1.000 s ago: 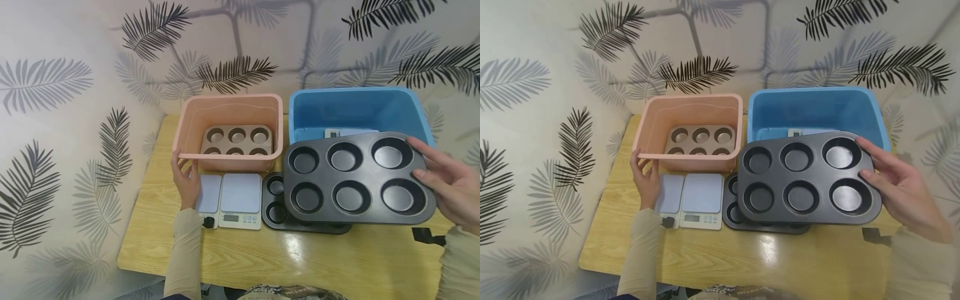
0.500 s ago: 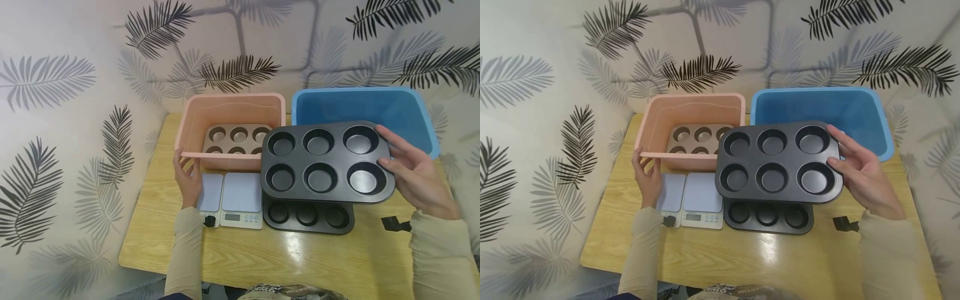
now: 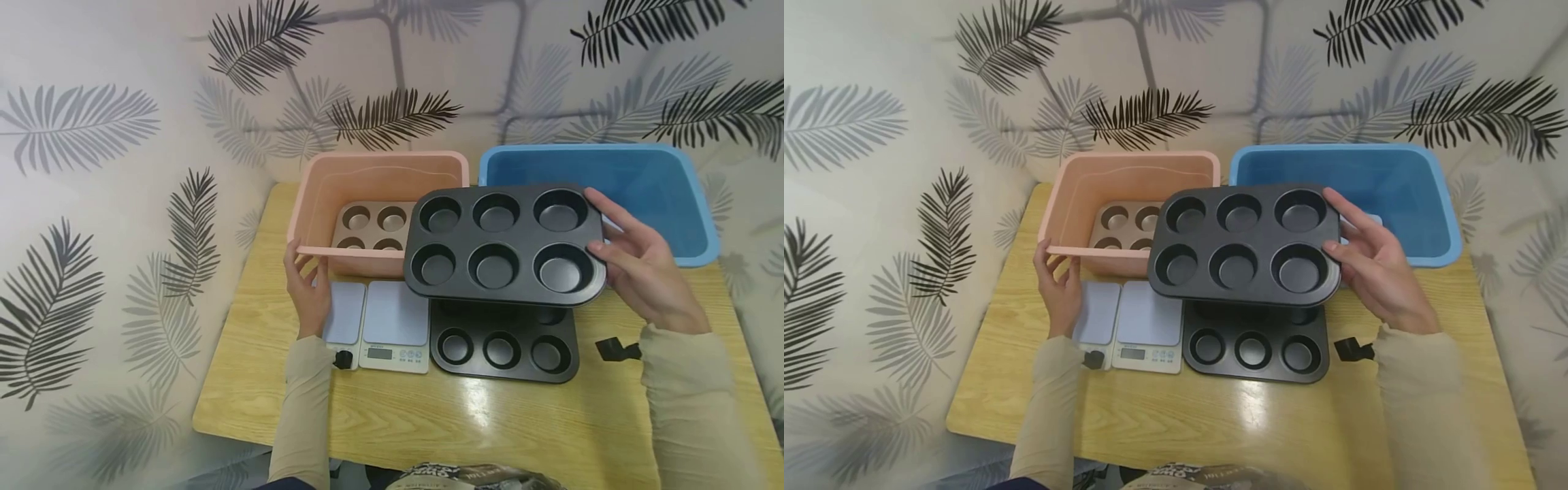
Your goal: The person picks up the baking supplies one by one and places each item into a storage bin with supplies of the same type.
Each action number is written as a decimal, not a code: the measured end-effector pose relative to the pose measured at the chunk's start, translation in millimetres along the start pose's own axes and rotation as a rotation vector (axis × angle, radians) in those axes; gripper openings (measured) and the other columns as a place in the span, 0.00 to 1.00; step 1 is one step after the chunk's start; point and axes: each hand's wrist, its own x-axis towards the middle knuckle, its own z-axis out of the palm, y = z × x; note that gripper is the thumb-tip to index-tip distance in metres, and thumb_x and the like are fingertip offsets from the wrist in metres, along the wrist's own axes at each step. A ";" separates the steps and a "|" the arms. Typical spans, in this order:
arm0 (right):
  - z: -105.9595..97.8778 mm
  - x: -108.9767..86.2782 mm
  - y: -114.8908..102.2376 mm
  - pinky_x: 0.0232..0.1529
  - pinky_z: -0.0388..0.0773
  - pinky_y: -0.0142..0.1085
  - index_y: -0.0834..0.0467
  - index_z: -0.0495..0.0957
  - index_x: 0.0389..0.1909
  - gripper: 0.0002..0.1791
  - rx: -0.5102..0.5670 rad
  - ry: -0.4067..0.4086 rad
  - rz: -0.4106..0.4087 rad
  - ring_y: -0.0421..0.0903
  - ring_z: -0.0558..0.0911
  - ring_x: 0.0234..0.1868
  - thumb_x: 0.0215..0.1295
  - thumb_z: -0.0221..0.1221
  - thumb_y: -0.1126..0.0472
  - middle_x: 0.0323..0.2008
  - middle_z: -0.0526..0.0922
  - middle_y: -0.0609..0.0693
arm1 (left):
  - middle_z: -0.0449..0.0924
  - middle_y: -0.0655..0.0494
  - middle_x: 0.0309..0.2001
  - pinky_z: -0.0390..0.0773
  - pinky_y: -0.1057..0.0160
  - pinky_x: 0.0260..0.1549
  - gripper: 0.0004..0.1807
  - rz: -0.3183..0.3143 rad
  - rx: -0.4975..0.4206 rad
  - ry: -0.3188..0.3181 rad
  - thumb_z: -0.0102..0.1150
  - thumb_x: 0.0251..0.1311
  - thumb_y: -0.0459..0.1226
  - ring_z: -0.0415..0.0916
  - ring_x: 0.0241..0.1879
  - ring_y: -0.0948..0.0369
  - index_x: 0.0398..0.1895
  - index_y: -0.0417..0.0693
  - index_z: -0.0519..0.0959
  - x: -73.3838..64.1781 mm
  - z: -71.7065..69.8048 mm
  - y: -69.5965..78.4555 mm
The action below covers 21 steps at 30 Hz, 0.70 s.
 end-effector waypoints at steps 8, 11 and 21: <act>9.7 20.9 8.3 0.42 0.90 0.34 0.59 0.52 0.89 0.42 -0.047 0.037 -0.003 0.45 0.90 0.42 0.78 0.40 0.85 0.66 0.81 0.58 | 0.66 0.46 0.80 0.85 0.38 0.62 0.31 -0.001 0.000 -0.002 0.60 0.80 0.35 0.77 0.68 0.45 0.81 0.49 0.64 0.1 1.3 2.8; 13.3 30.2 12.5 0.43 0.91 0.34 0.57 0.53 0.89 0.42 -0.069 0.060 0.014 0.45 0.91 0.43 0.79 0.43 0.84 0.65 0.82 0.57 | 0.67 0.46 0.80 0.85 0.40 0.63 0.31 -0.005 -0.008 0.006 0.61 0.80 0.35 0.77 0.68 0.44 0.81 0.49 0.65 0.2 2.3 3.0; 25.9 64.3 29.2 0.42 0.89 0.33 0.52 0.52 0.90 0.42 -0.086 0.111 0.074 0.43 0.91 0.48 0.81 0.51 0.77 0.71 0.79 0.54 | 0.66 0.49 0.80 0.85 0.41 0.64 0.31 -0.011 -0.013 0.013 0.61 0.79 0.33 0.77 0.68 0.47 0.80 0.51 0.65 -0.9 2.2 2.0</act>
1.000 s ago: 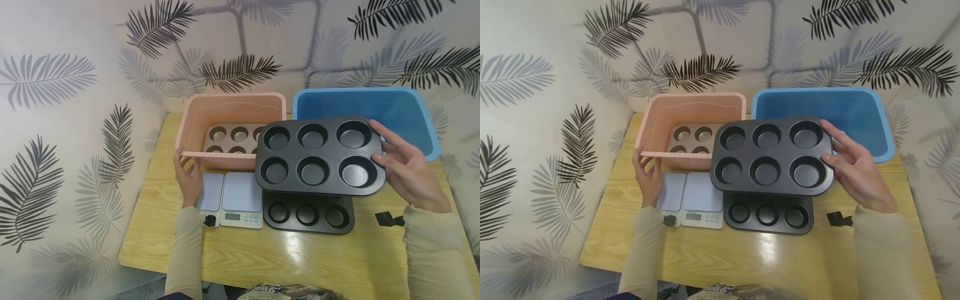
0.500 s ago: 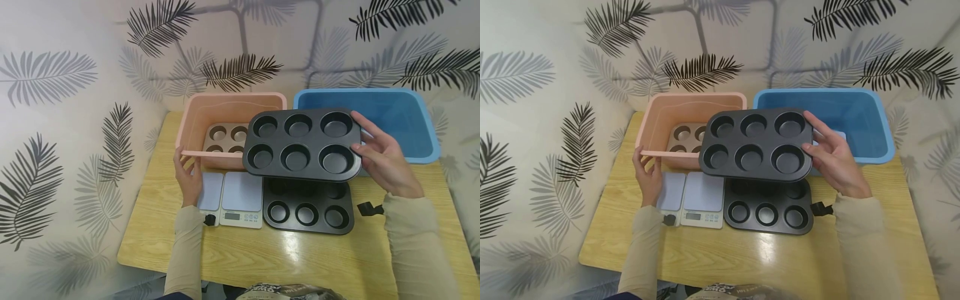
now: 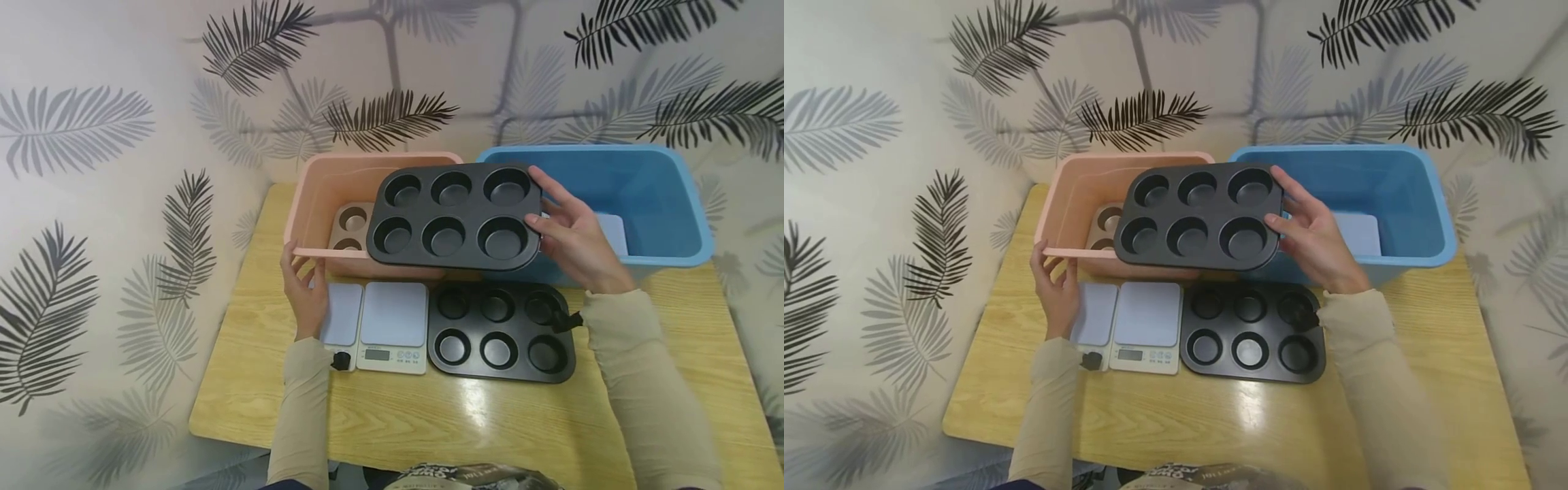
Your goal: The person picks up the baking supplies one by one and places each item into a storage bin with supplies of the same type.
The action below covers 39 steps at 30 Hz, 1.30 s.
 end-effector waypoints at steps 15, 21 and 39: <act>20.4 48.5 22.3 0.46 0.89 0.36 0.43 0.54 0.89 0.43 -0.076 0.034 0.084 0.42 0.89 0.52 0.82 0.57 0.70 0.78 0.69 0.57 | 0.67 0.51 0.80 0.84 0.44 0.65 0.31 -0.027 -0.009 0.014 0.61 0.79 0.33 0.77 0.68 0.48 0.81 0.52 0.65 -2.8 5.1 0.9; 30.5 65.4 31.5 0.45 0.88 0.35 0.40 0.52 0.90 0.42 -0.128 0.045 0.112 0.41 0.89 0.50 0.84 0.51 0.71 0.84 0.61 0.62 | 0.67 0.52 0.81 0.85 0.59 0.61 0.32 -0.010 -0.023 0.017 0.62 0.78 0.32 0.77 0.68 0.46 0.81 0.52 0.65 -3.5 6.5 0.1; 60.9 101.8 65.0 0.55 0.88 0.33 0.44 0.44 0.91 0.45 -0.161 0.043 0.160 0.64 0.64 0.84 0.83 0.45 0.77 0.90 0.50 0.57 | 0.66 0.49 0.80 0.85 0.52 0.63 0.32 -0.014 0.004 0.009 0.61 0.79 0.32 0.76 0.68 0.46 0.81 0.54 0.64 -3.0 3.0 3.4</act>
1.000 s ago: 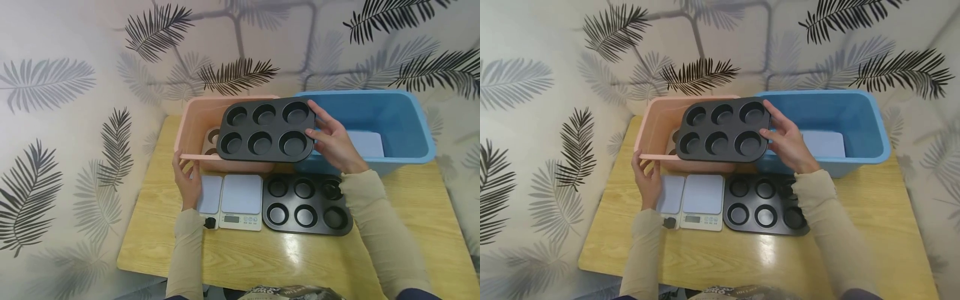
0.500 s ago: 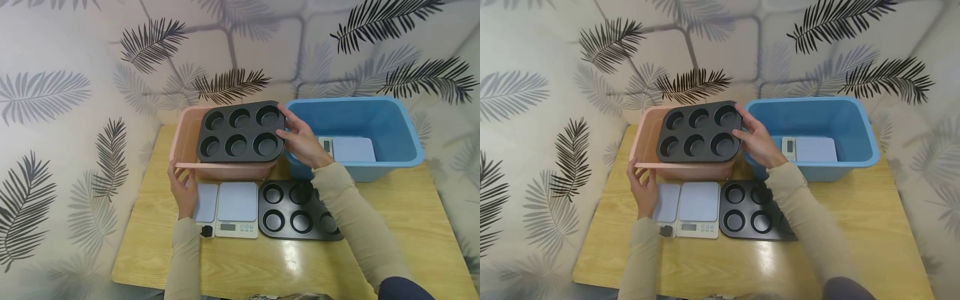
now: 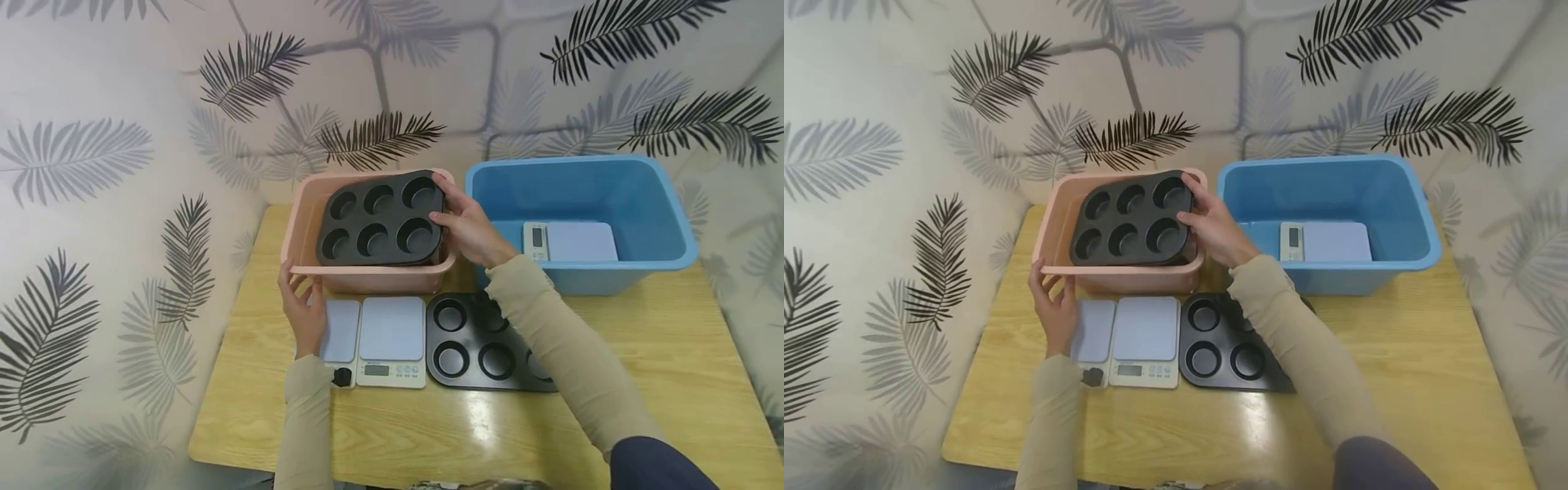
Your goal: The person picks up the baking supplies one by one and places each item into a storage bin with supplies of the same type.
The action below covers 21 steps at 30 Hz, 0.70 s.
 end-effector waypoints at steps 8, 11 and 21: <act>14.0 16.6 1.1 0.53 0.90 0.44 0.41 0.46 0.91 0.44 -0.130 0.038 0.063 0.61 0.72 0.80 0.84 0.47 0.74 0.88 0.56 0.57 | 0.67 0.47 0.79 0.84 0.61 0.61 0.33 0.010 0.005 0.002 0.61 0.79 0.33 0.77 0.68 0.48 0.82 0.51 0.63 1.0 -0.7 0.3; 21.5 23.8 -1.4 0.61 0.88 0.50 0.40 0.47 0.91 0.44 -0.162 0.037 0.088 0.59 0.72 0.81 0.84 0.48 0.73 0.88 0.57 0.56 | 0.67 0.46 0.79 0.85 0.55 0.62 0.33 0.008 0.006 0.007 0.62 0.78 0.33 0.77 0.68 0.48 0.82 0.51 0.63 2.0 -0.9 1.0; 37.6 39.8 1.8 0.71 0.79 0.59 0.42 0.44 0.91 0.46 -0.183 0.046 0.193 0.59 0.71 0.81 0.83 0.49 0.74 0.88 0.55 0.58 | 0.67 0.45 0.79 0.82 0.35 0.64 0.33 0.015 -0.006 0.000 0.63 0.78 0.34 0.77 0.67 0.46 0.81 0.52 0.64 -1.0 -1.1 1.2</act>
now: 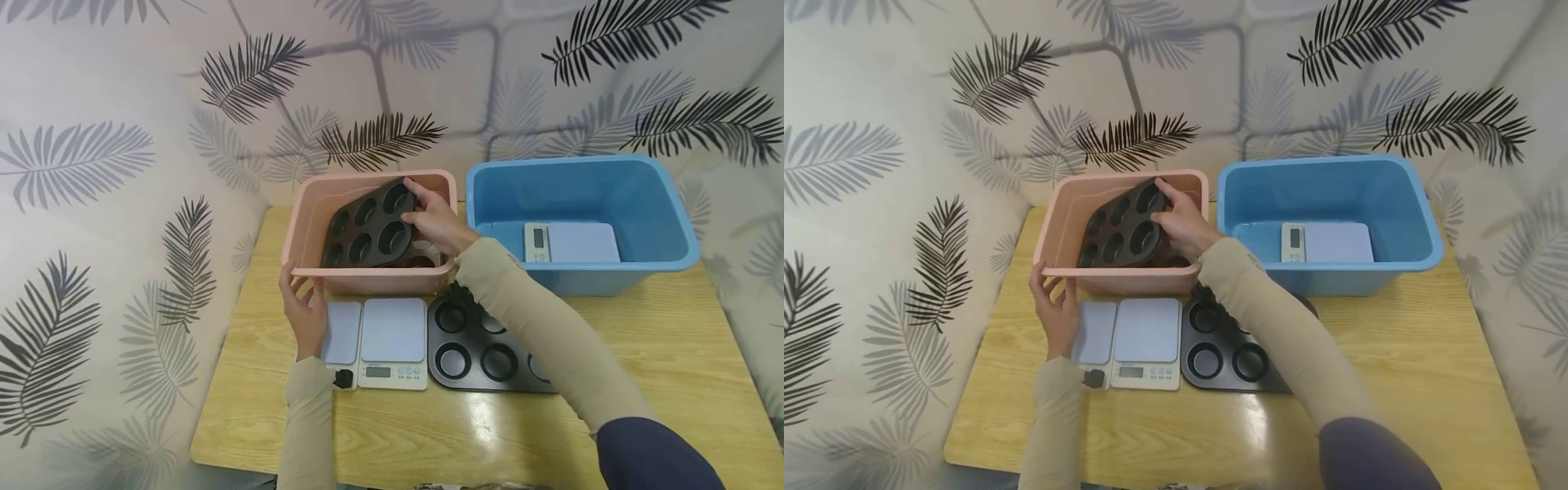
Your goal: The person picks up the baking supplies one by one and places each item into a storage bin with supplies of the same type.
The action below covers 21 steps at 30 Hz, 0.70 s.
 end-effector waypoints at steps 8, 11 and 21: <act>6.1 8.2 5.1 0.73 0.75 0.64 0.43 0.44 0.91 0.47 0.000 0.016 0.054 0.62 0.70 0.81 0.81 0.49 0.75 0.89 0.51 0.57 | 0.67 0.46 0.80 0.83 0.39 0.64 0.32 0.001 0.018 0.000 0.62 0.79 0.35 0.76 0.68 0.47 0.81 0.52 0.63 1.2 1.5 -0.6; 8.2 7.9 2.5 0.75 0.74 0.62 0.44 0.42 0.91 0.49 -0.041 0.014 0.081 0.60 0.72 0.79 0.79 0.52 0.74 0.89 0.50 0.57 | 0.66 0.45 0.80 0.82 0.36 0.65 0.32 -0.003 0.019 -0.007 0.62 0.79 0.36 0.76 0.69 0.46 0.81 0.52 0.63 1.4 2.3 -0.1; -0.3 -5.4 -4.8 0.85 0.58 0.63 0.50 0.38 0.91 0.51 -0.281 0.106 0.174 0.58 0.50 0.90 0.80 0.59 0.55 0.91 0.40 0.53 | 0.65 0.49 0.81 0.81 0.36 0.67 0.31 -0.014 0.007 -0.009 0.60 0.80 0.36 0.75 0.69 0.47 0.81 0.55 0.64 0.3 1.9 -2.0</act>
